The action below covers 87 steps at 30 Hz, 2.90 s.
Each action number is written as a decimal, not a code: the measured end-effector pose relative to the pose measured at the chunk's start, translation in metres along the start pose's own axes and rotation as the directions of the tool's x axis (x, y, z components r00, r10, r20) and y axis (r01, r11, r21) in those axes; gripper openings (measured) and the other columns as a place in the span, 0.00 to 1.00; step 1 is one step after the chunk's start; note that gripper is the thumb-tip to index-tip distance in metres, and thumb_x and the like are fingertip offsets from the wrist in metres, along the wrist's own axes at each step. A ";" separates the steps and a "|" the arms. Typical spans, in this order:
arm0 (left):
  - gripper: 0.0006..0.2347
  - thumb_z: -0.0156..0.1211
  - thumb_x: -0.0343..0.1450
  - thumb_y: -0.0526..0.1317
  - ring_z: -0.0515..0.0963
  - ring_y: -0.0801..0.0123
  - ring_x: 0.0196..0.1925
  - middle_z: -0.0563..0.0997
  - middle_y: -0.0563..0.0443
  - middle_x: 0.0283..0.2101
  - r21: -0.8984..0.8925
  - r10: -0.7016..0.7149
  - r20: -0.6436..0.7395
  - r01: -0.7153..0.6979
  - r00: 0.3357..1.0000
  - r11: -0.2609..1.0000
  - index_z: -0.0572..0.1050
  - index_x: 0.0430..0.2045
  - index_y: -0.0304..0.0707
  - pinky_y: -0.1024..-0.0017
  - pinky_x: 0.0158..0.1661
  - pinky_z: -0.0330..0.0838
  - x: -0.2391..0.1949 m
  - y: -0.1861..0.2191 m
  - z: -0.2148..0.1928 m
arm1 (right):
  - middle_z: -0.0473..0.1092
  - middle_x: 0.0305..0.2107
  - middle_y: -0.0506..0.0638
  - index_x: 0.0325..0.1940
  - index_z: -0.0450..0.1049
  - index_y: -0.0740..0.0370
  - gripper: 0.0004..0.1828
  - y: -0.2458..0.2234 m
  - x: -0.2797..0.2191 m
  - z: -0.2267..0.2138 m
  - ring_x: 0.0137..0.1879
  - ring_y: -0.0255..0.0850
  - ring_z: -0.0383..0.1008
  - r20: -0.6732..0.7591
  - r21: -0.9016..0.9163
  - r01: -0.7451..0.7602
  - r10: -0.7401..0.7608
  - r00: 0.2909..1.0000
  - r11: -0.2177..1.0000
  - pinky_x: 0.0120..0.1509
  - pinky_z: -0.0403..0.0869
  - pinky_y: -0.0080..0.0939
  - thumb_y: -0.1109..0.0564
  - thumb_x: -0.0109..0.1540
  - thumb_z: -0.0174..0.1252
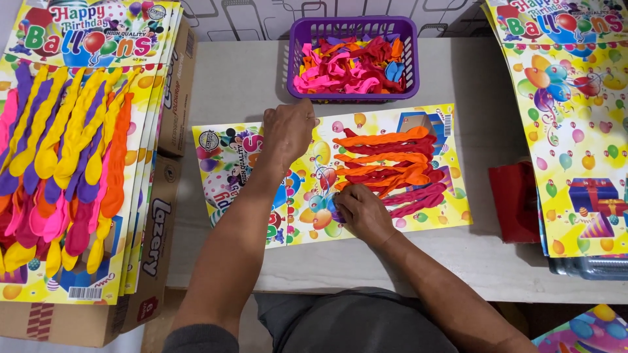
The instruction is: Attaching colorful balloons to a cardboard display sheet for packaging and retail display.
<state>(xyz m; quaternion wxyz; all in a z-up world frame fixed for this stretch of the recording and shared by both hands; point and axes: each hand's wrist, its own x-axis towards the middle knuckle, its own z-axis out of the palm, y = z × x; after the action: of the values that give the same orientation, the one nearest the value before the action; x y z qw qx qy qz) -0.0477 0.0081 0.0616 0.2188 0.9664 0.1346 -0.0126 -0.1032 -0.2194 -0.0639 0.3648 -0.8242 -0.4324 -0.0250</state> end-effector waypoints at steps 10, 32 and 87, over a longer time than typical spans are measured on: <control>0.06 0.62 0.74 0.36 0.85 0.51 0.40 0.83 0.39 0.35 -0.023 -0.001 0.001 0.001 1.000 1.000 0.79 0.43 0.36 0.59 0.54 0.69 -0.001 0.002 -0.005 | 0.69 0.39 0.53 0.43 0.79 0.58 0.04 0.007 0.000 0.007 0.47 0.50 0.75 -0.031 -0.066 -0.011 0.009 0.999 0.998 0.47 0.77 0.45 0.60 0.64 0.61; 0.06 0.64 0.74 0.36 0.83 0.54 0.41 0.82 0.40 0.34 0.115 0.193 -0.189 -0.174 0.963 0.978 0.81 0.40 0.35 0.55 0.56 0.66 0.003 -0.021 0.022 | 0.66 0.50 0.53 0.55 0.69 0.50 0.12 -0.018 0.021 -0.040 0.44 0.59 0.79 0.169 -0.051 -0.154 0.160 0.972 0.987 0.44 0.80 0.56 0.56 0.67 0.56; 0.17 0.58 0.76 0.49 0.68 0.49 0.70 0.71 0.39 0.61 0.106 0.253 -0.345 -0.230 0.904 0.967 0.76 0.54 0.37 0.50 0.67 0.57 0.109 -0.041 0.089 | 0.65 0.65 0.46 0.67 0.71 0.45 0.22 0.157 0.280 -0.060 0.76 0.46 0.59 0.202 -0.484 -0.148 0.275 0.940 0.862 0.74 0.56 0.71 0.47 0.69 0.47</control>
<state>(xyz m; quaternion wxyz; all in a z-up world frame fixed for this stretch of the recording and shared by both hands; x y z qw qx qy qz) 0.0492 0.0336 -0.0452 0.1601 0.9682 0.0506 0.1856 0.2031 -0.1186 -0.0112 0.0979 -0.9257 -0.3648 0.0234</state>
